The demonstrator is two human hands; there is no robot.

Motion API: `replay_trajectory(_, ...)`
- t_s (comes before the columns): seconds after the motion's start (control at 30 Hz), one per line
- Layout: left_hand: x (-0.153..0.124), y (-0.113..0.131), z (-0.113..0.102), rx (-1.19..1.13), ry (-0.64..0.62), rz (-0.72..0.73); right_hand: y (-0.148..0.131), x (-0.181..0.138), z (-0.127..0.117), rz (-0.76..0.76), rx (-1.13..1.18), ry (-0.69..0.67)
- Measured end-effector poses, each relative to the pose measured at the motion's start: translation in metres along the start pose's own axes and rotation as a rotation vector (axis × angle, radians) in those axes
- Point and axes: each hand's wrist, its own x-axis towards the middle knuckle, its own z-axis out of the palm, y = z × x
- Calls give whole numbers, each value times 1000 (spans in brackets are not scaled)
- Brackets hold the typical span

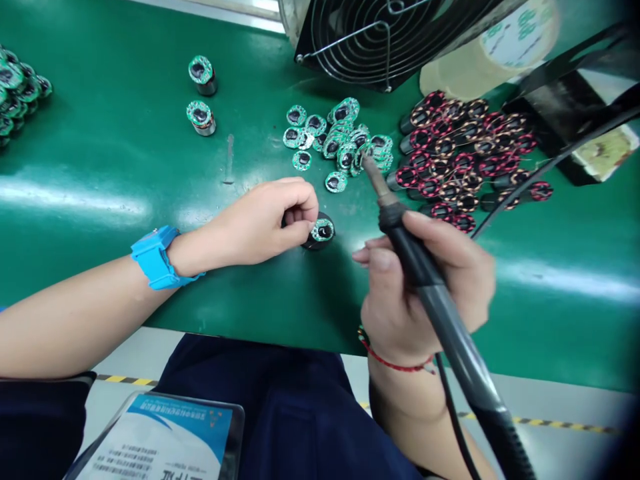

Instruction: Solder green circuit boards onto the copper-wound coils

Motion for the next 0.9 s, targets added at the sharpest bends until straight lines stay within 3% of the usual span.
replay_trajectory(0.2, -1, 0, -1, 90, -17, 14, 11, 5, 1, -198, 25, 306)
replay_trajectory(0.33, -1, -2, -1, 115, -30, 2, 8, 10, 2, -272, 62, 294)
replay_trajectory(0.6, 0, -3, 0, 124, -30, -22, 2, 4, -4, -152, -99, 254)
replay_trajectory(0.9, 0, -1, 1, 111, -24, -34, 0, 4, -5, -179, -118, 249)
